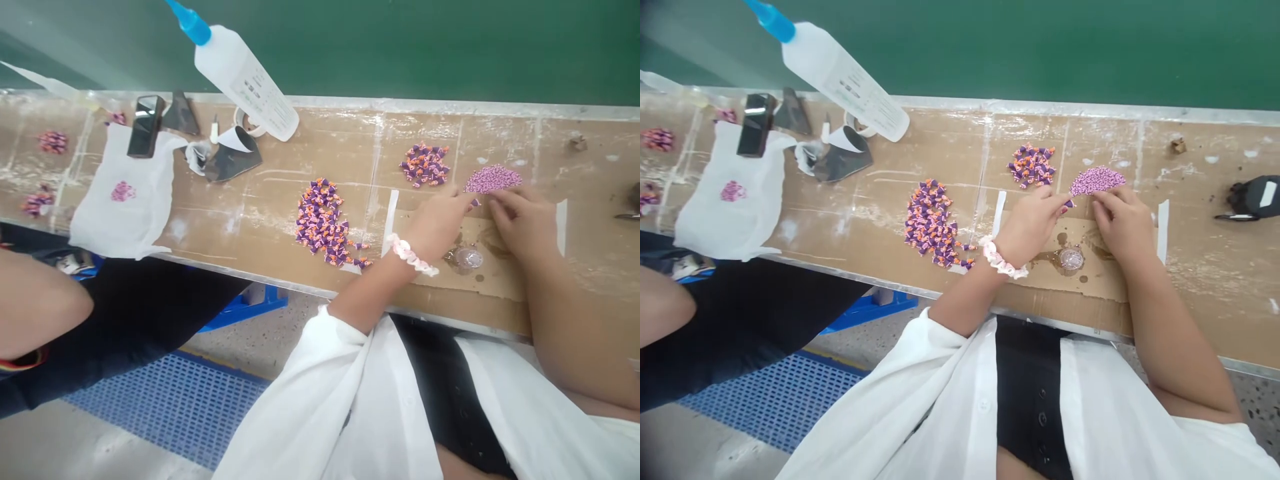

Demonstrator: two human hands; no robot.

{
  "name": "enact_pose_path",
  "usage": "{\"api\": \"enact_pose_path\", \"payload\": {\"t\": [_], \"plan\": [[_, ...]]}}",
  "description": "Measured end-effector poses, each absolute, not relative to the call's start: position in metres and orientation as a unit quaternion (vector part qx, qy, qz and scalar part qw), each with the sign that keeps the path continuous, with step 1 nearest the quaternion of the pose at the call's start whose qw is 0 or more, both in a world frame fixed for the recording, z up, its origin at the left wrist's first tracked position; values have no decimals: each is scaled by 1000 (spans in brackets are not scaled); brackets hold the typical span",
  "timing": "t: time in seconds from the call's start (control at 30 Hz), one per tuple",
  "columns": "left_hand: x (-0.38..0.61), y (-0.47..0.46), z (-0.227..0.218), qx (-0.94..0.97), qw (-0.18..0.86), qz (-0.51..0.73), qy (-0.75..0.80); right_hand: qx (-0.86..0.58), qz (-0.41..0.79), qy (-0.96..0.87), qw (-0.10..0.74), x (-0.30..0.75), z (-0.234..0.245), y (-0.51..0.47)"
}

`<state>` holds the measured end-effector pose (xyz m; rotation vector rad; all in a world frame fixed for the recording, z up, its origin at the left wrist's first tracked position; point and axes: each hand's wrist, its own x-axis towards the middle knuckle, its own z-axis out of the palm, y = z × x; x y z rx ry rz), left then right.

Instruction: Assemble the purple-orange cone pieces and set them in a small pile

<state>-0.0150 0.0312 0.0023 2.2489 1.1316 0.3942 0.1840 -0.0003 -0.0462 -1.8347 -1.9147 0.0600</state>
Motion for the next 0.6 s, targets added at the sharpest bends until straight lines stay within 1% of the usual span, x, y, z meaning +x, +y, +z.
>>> {"api": "enact_pose_path", "payload": {"t": [0.13, 0.23, 0.37, 0.43, 0.6], "plan": [[-17, 28, -12, 784, 392, 209, 434, -671, 28, -703, 234, 184, -43, -2], [-23, 27, -12, 725, 465, 266, 432, -678, 27, -695, 236, 187, -39, -3], [-25, 26, -8, 649, 571, 293, 409, -704, 32, -664, 249, 189, -33, -3], [-24, 25, -6, 637, 587, 305, 395, -707, 40, -657, 257, 187, -32, -2], [-22, 21, -2, 616, 579, 338, 414, -695, 75, -665, 263, 180, -33, 1]]}}
